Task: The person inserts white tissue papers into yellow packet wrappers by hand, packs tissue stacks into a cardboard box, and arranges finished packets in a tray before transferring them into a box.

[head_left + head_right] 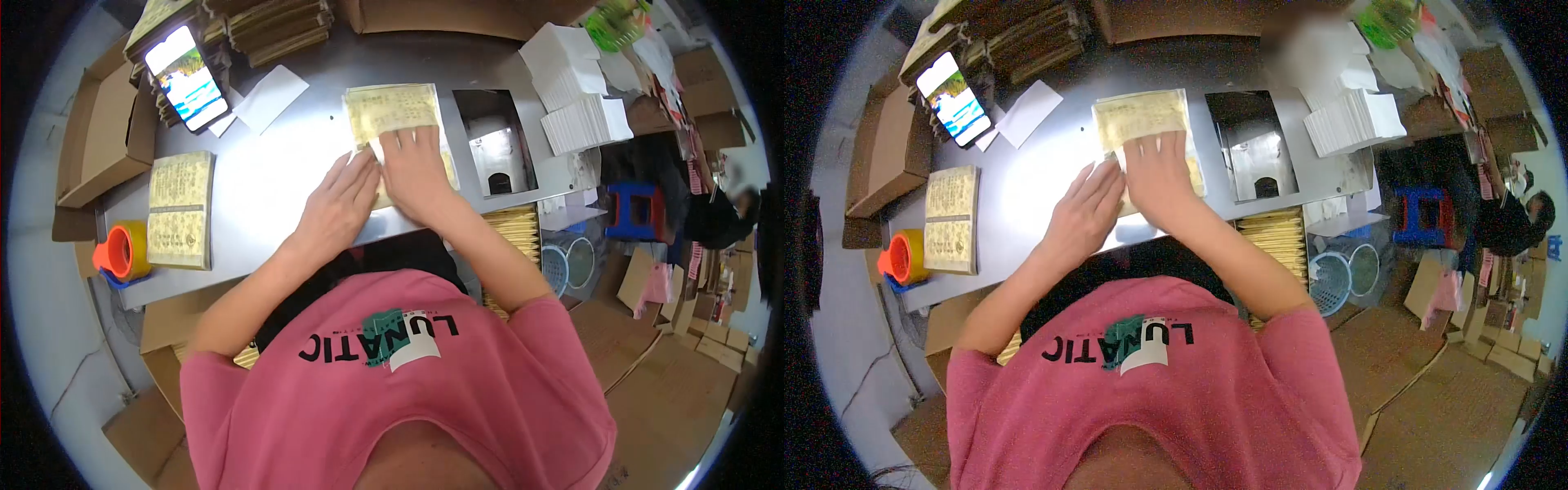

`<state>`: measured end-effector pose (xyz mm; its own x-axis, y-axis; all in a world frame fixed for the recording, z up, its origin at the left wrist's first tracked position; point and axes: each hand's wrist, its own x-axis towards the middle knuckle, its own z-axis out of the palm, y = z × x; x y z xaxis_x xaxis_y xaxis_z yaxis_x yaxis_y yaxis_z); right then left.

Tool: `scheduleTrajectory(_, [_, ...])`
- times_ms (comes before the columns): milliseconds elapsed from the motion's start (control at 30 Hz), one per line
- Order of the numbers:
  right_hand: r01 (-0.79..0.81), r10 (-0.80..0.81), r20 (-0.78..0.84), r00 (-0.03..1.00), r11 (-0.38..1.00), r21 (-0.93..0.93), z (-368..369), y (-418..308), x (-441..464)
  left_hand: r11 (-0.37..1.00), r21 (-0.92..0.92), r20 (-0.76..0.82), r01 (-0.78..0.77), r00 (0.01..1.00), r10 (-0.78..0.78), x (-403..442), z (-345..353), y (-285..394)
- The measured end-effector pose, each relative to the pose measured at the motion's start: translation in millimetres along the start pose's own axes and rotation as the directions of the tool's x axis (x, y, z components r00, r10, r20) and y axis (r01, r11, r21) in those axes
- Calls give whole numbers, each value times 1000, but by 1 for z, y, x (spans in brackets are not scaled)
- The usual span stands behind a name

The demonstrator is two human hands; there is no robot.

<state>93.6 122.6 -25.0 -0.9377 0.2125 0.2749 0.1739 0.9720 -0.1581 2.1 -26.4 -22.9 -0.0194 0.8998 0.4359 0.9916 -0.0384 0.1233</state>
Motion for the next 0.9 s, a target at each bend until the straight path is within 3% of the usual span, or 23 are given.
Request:
scheduleTrajectory(67, [-167,166,168,972,986,-10,7,1,16,1000,5,8,-16,1000,16,2,-3,-3])
scheduleTrajectory(100, [-162,161,167,973,987,-8,1,0,11,999,9,14,-50,999,50,3,-4,-6])
scheduleTrajectory(167, [70,-21,-138,990,931,359,-20,1,-2,999,-22,14,-35,999,35,1,-3,-12])
scheduleTrajectory(333, [26,34,-195,980,954,298,-13,21,-5,993,-99,7,-68,998,69,15,-18,-16])
scheduleTrajectory(400, [-203,284,-36,958,763,614,-44,36,-4,995,-93,29,-22,999,25,23,-20,-18])
scheduleTrajectory(433, [-159,342,-265,902,832,531,-59,57,-15,993,-104,16,-51,998,53,28,-17,-18])
scheduleTrajectory(467, [-72,253,-602,757,948,309,-83,74,-23,993,-115,61,38,998,-31,33,-14,-17])
scheduleTrajectory(500, [-229,412,-670,617,909,348,-100,101,-36,984,-118,110,135,986,-122,36,-11,-16])
scheduleTrajectory(533, [-410,444,-726,525,880,241,-122,125,-50,985,-117,105,129,988,-117,40,-7,-15])
scheduleTrajectory(600, [-598,294,-819,492,798,-72,-148,159,-62,980,-76,10,185,983,-185,47,2,-8])
scheduleTrajectory(633, [-605,294,-825,483,793,-72,-146,174,-69,981,-66,-11,184,983,-185,49,5,-6])
scheduleTrajectory(700, [-604,561,-630,538,777,177,-132,199,-85,984,12,-36,176,984,-176,51,9,-2])
scheduleTrajectory(733, [-604,557,-637,533,777,175,-135,197,-84,978,92,-60,187,982,-182,52,10,0])
scheduleTrajectory(800, [-599,672,-577,463,718,355,-137,188,-81,973,87,-46,216,976,-212,54,6,4])
scheduleTrajectory(900, [-572,674,-582,455,722,389,-133,196,-86,966,62,9,251,968,-252,56,8,-1])
